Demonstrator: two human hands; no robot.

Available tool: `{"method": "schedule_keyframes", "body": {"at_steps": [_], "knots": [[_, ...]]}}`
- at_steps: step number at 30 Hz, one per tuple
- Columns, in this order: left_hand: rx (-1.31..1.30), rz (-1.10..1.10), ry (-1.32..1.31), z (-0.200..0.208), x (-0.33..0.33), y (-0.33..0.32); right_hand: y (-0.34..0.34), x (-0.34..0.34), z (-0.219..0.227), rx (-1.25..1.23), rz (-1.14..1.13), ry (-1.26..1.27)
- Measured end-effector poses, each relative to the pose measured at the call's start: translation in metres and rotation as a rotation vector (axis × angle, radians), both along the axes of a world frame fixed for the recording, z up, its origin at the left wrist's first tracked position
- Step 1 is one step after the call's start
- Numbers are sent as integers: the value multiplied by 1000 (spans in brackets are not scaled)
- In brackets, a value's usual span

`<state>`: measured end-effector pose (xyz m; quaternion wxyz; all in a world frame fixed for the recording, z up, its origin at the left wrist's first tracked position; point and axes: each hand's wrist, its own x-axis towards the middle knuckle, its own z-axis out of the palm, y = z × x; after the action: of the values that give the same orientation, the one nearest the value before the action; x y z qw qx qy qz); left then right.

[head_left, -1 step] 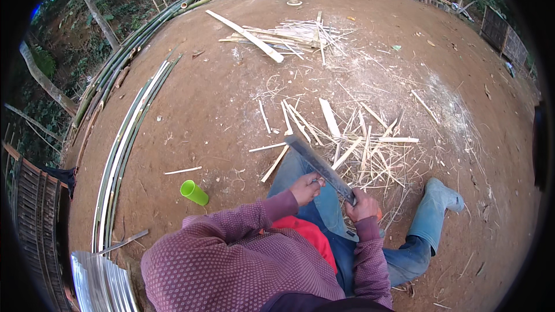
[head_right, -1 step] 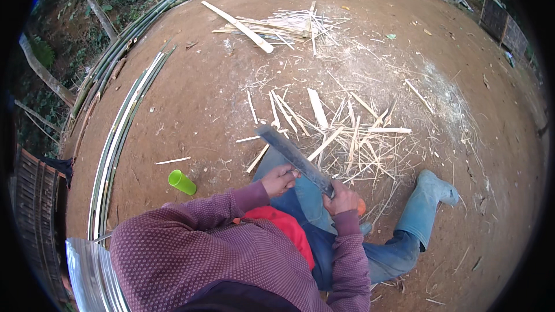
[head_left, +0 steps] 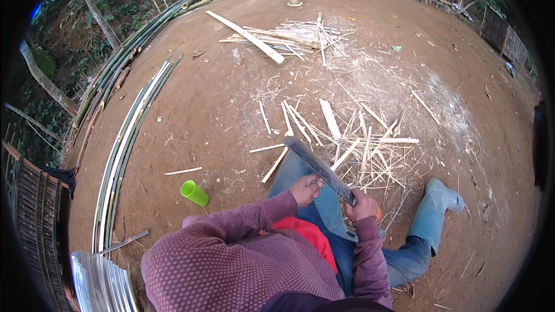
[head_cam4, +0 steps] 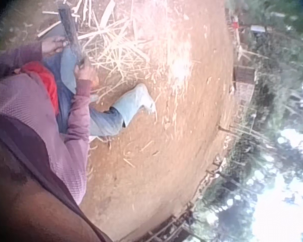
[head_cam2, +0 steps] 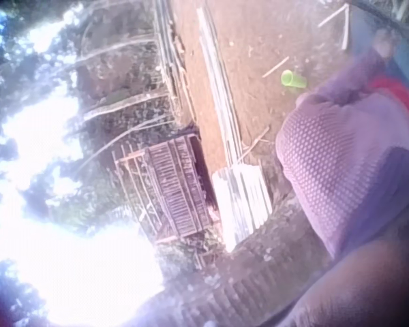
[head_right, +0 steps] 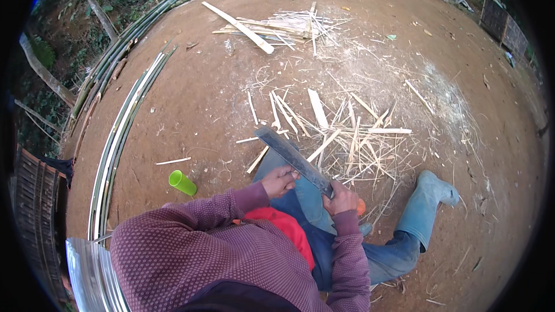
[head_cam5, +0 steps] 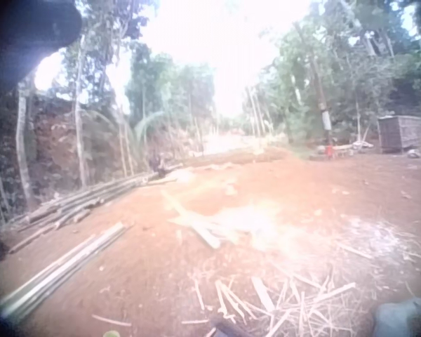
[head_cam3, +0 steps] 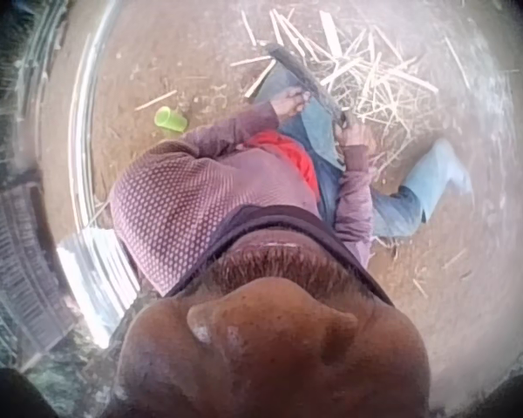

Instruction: The person sits on the ground and uses a machete to split long bamboo poles into thin strips. They repeatedly pick up bamboo pieces, position them on their leg, and strike them with the machete to create smaller slats, which accumulate on the ground.

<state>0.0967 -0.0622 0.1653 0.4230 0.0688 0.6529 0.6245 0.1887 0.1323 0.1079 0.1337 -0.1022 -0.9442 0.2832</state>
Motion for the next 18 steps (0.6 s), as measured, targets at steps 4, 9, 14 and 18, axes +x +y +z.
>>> {"method": "schedule_keyframes", "body": {"at_steps": [4,9,14,18], "knots": [[6,-27,34,0,7,-12,12,-5,-10,-36,-68,-61],[26,-21,-42,-3,10,-19,21,-6,-22,-33,-128,-144],[65,-95,-31,4,24,-39,51,-8,-45,-75,-335,-152],[152,-116,-100,10,25,-40,88,-2,-112,-286,-443,-68]]}}
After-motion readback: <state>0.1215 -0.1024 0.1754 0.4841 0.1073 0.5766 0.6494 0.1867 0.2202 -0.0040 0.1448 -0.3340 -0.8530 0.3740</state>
